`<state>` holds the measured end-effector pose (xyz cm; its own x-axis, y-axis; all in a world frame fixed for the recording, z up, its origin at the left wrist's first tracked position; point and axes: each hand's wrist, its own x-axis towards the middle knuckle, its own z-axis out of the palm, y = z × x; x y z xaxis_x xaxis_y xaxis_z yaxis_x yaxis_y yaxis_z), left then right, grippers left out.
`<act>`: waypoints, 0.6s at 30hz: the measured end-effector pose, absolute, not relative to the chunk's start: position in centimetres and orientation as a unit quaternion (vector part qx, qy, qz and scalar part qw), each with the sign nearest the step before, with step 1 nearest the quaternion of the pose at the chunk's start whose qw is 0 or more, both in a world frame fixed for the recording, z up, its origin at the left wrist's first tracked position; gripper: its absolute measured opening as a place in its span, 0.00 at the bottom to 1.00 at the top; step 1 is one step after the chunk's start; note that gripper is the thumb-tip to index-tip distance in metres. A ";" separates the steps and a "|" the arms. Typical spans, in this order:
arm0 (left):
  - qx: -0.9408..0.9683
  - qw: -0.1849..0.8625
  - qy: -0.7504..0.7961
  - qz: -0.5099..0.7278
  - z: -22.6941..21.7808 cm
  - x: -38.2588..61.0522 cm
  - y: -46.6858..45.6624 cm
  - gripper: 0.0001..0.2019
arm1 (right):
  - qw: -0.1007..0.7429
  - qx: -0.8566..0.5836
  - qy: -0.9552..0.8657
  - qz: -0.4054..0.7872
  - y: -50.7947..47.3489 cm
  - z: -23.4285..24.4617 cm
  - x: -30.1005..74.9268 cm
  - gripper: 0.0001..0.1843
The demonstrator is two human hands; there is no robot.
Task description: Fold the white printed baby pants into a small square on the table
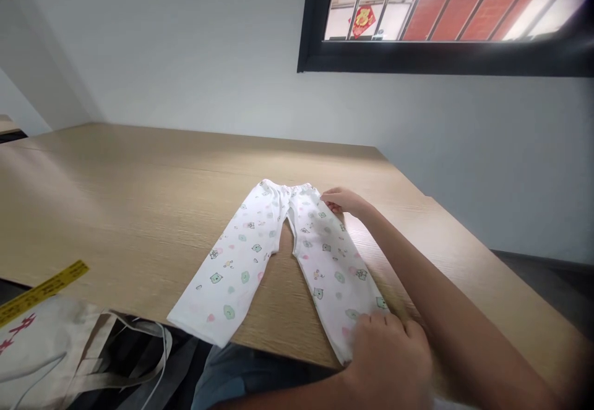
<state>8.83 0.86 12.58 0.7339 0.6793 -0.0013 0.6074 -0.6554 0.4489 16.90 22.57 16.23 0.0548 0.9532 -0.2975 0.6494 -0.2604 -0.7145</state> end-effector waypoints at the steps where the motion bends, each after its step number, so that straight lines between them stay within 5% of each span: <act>1: 0.905 0.221 0.351 0.091 12.7 8.8 0.9 0.14 | 0.205 -0.698 -0.563 0.393 22.9 16.2 17.0 0.10; 8: 0.907 0.223 0.338 0.116 12.7 8.1 0.8 0.16 | 0.229 -0.692 -0.510 0.456 24.2 15.8 17.2 0.08; 18: 0.859 0.135 0.300 0.393 12.1 6.6 0.5 0.07 | 0.268 -0.650 -0.494 0.511 24.1 16.0 16.6 0.07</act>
